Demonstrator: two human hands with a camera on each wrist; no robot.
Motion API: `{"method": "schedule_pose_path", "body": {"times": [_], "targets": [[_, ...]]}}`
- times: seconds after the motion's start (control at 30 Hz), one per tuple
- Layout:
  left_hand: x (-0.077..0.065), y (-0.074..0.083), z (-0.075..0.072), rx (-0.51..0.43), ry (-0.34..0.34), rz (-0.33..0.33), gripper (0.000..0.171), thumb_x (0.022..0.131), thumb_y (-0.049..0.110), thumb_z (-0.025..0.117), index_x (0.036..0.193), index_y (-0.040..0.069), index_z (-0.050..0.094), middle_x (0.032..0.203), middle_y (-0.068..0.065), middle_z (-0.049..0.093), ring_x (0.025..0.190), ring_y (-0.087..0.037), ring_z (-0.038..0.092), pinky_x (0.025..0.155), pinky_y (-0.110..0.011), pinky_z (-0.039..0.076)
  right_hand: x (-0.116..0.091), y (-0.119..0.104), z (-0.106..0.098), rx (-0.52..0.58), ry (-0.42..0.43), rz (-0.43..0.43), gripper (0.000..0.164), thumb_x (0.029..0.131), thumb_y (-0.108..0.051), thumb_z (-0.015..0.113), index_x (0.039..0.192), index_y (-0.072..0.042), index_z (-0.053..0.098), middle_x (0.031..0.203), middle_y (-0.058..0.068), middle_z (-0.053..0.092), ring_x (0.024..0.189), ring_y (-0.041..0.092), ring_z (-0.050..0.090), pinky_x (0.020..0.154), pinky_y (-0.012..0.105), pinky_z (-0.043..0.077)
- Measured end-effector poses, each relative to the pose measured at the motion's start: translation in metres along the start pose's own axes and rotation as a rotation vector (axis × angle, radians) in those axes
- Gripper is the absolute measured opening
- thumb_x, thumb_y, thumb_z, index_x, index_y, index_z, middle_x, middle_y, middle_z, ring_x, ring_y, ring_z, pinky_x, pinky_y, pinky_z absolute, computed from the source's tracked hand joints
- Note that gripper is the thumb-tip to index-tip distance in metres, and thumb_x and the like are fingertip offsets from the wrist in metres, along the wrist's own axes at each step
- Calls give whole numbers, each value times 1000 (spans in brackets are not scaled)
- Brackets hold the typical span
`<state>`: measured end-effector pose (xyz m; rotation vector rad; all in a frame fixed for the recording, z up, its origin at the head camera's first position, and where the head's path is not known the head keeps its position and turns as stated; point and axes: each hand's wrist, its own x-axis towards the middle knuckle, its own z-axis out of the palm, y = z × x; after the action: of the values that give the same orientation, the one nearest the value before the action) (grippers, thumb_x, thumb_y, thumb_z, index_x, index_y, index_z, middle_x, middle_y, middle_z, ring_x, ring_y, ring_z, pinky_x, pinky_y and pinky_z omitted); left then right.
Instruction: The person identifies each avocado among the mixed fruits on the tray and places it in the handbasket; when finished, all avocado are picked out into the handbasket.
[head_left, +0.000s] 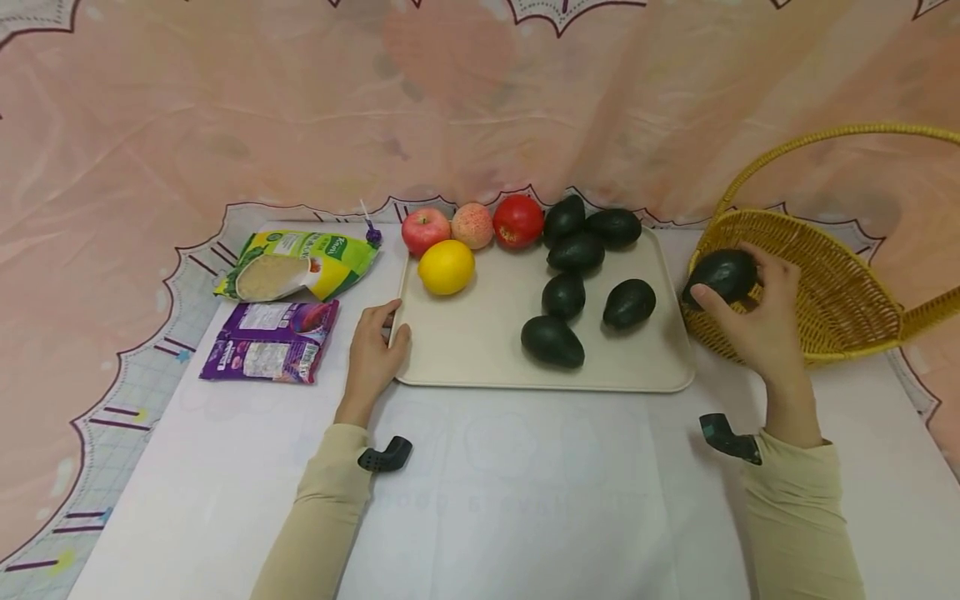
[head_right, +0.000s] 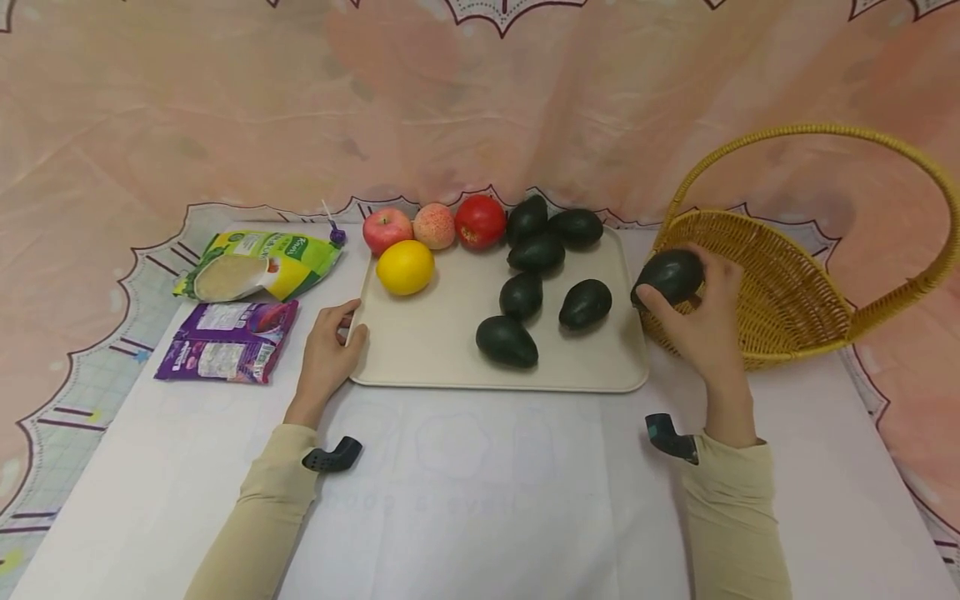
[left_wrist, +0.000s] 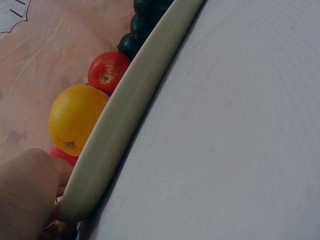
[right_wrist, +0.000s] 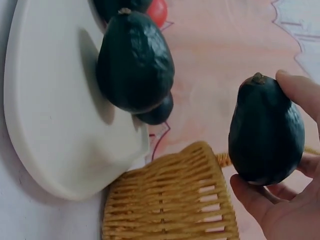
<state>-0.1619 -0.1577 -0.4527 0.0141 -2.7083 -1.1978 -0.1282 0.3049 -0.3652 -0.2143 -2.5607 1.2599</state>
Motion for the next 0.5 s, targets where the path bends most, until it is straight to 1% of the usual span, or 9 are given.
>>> {"method": "schedule_pose_path", "body": {"times": [0.1, 0.2, 0.23, 0.3, 0.4, 0.47, 0.5], "targets": [[0, 0, 0, 2, -1, 0, 44, 89, 15, 57, 132, 9, 54, 116, -15, 54, 89, -23, 52, 72, -31, 42, 1, 3, -4, 25, 8, 41, 74, 84, -29, 68, 147, -26, 27, 126, -9, 22, 123, 16, 30, 102, 33, 40], [0, 0, 0, 2, 0, 0, 43, 89, 15, 57, 132, 9, 54, 115, -15, 54, 87, -23, 52, 71, -30, 42, 2, 6, -8, 64, 13, 70, 74, 85, -28, 66, 147, -28, 25, 129, -10, 22, 130, 23, 27, 107, 41, 37], [0, 0, 0, 3, 0, 2, 43, 89, 15, 57, 132, 9, 54, 115, -15, 54, 87, -23, 52, 71, -30, 41, 2, 6, -9, 73, 17, 80, 74, 85, -28, 66, 147, -29, 25, 130, -9, 22, 131, 25, 27, 107, 40, 37], [0, -1, 0, 3, 1, 6, 43, 89, 14, 57, 131, 9, 54, 115, -15, 54, 86, -23, 51, 70, -30, 41, 2, 9, -12, 66, 18, 100, 74, 85, -28, 66, 147, -29, 25, 135, -6, 22, 132, 28, 28, 104, 34, 38], [0, -1, 0, 2, 3, 12, 42, 89, 15, 57, 131, 9, 55, 116, -15, 53, 86, -23, 51, 70, -30, 41, 2, 13, -16, 29, 3, 126, 76, 86, -32, 66, 148, -30, 23, 140, 1, 21, 133, 31, 28, 96, 26, 40], [0, -2, 0, 0, 2, 13, 42, 89, 15, 57, 131, 9, 55, 116, -15, 53, 86, -22, 50, 70, -30, 40, 2, 15, -18, 12, -8, 138, 77, 86, -35, 65, 149, -29, 21, 145, 7, 19, 135, 33, 26, 96, 29, 39], [0, -2, 0, 0, 3, 16, 42, 89, 15, 57, 130, 9, 55, 116, -15, 53, 85, -22, 50, 70, -29, 40, 2, 15, -18, 18, -11, 140, 78, 86, -35, 65, 149, -29, 21, 147, 7, 18, 137, 34, 25, 99, 32, 39]]}}
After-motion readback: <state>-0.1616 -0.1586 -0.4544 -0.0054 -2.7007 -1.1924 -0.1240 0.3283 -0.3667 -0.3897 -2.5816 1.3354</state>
